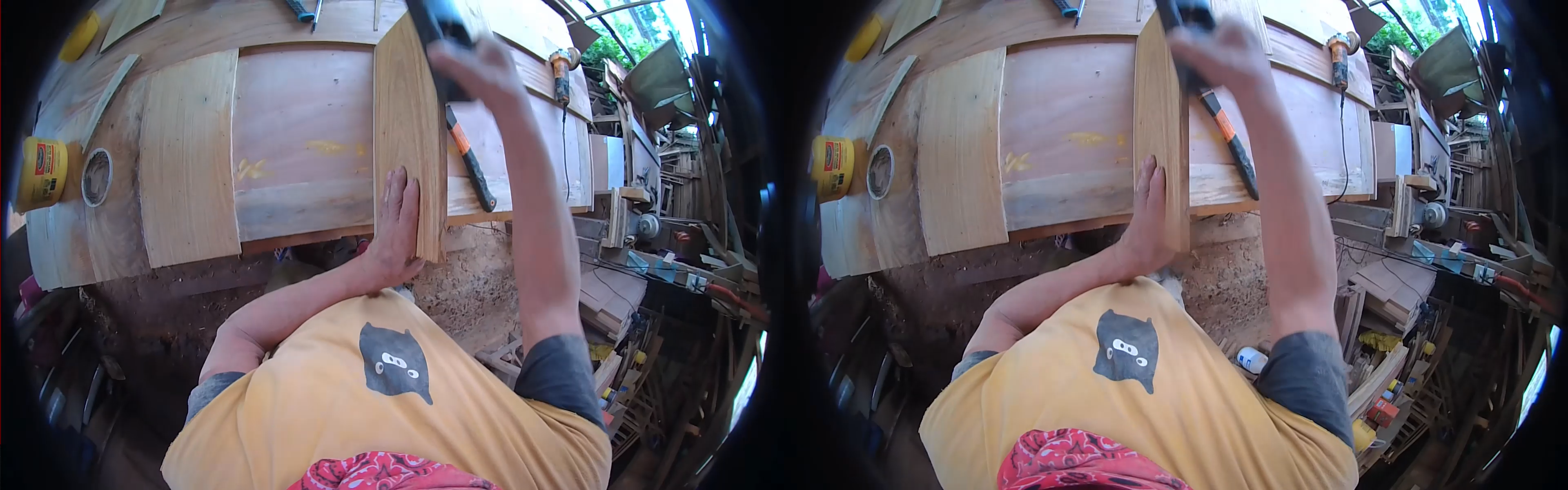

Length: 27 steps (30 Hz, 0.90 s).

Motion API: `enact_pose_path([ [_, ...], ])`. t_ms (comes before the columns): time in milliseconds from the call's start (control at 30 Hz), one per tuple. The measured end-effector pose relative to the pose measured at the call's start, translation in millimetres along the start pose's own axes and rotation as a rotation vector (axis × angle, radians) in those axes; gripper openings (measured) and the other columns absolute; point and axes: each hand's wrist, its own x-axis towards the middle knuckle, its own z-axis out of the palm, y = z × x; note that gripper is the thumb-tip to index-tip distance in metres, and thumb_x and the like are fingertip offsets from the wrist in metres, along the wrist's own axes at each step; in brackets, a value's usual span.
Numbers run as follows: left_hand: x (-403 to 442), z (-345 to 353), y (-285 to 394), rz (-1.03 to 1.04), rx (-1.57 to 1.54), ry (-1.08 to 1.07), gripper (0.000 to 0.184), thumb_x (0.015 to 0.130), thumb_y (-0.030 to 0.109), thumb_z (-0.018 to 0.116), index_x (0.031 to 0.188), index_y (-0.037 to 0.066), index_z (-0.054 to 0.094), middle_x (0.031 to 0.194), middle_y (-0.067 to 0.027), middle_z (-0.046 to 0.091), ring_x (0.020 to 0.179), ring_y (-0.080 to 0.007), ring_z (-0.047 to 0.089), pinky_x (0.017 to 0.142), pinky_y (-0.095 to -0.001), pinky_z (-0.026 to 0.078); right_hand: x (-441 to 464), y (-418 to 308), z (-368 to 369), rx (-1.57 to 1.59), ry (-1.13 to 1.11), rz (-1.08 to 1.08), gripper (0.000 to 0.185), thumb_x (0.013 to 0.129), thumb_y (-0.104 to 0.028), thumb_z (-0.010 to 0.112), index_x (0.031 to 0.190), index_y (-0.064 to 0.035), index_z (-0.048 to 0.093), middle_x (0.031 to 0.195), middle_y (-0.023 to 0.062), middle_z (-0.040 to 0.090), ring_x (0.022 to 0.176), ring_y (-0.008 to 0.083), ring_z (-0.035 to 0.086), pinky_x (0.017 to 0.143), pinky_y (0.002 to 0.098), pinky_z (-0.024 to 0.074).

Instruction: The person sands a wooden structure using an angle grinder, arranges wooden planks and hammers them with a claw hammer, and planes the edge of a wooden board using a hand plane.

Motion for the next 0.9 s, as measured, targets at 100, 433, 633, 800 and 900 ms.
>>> enact_pose_path([
  [100, 1.0, -1.5, -2.1, 0.007, 0.046, -0.024, 0.110, 0.078, 0.020, 0.077, 0.159, -0.013, 0.010, 0.163, -0.0456, 0.005, 0.152, -0.0669, 0.007, 0.125, -0.0701, 0.012, -110.2, -13.1, 18.7, -0.124, 0.102, 0.113, 0.053, 0.072, -0.038, 0.086, 0.097, 0.0040, 0.064, 0.078, 0.0064, 0.065, 0.070, 0.0141, 0.061, 0.061, 0.0332, 0.0515],
  [433, 4.9, -3.8, 6.0, 0.065, 0.010, 0.056, 0.111, 0.077, 0.020, 0.079, 0.159, -0.014, 0.012, 0.163, -0.0477, 0.004, 0.150, -0.0704, 0.009, 0.121, -0.0756, 0.014, 104.8, 0.3, -5.2, -0.152, 0.119, -0.017, 0.064, 0.075, -0.058, 0.080, 0.083, 0.0050, 0.076, 0.070, 0.0093, 0.069, 0.066, 0.0158, 0.069, 0.065, 0.0332, 0.0553],
  [633, 2.5, -5.1, 2.3, 0.072, -0.012, 0.101, 0.107, 0.076, 0.017, 0.078, 0.158, -0.015, 0.017, 0.161, -0.0501, 0.010, 0.147, -0.0724, 0.016, 0.119, -0.0753, 0.019, 78.7, -2.8, 0.5, -0.211, 0.049, 0.047, 0.069, 0.071, -0.055, 0.082, 0.098, 0.0072, 0.071, 0.088, 0.0113, 0.071, 0.075, 0.0189, 0.068, 0.068, 0.0338, 0.0542],
  [800, 5.0, -5.1, 0.8, 0.097, 0.002, 0.138, 0.105, 0.078, 0.017, 0.077, 0.158, -0.015, 0.018, 0.160, -0.0501, 0.014, 0.147, -0.0718, 0.019, 0.119, -0.0755, 0.021, 1.5, -18.6, 4.5, -0.318, 0.066, 0.053, 0.069, 0.069, -0.051, 0.079, 0.101, 0.0089, 0.069, 0.093, 0.0236, 0.072, 0.089, 0.0295, 0.072, 0.083, 0.0396, 0.0565],
  [900, 4.7, -5.2, 1.4, 0.086, -0.001, 0.132, 0.103, 0.080, 0.019, 0.077, 0.158, -0.014, 0.018, 0.160, -0.0496, 0.014, 0.147, -0.0714, 0.020, 0.119, -0.0752, 0.021, 105.0, -8.2, -14.0, -0.257, 0.012, 0.065, 0.065, 0.073, -0.057, 0.080, 0.084, 0.0068, 0.075, 0.081, 0.0169, 0.074, 0.075, 0.0190, 0.071, 0.070, 0.0347, 0.0566],
])
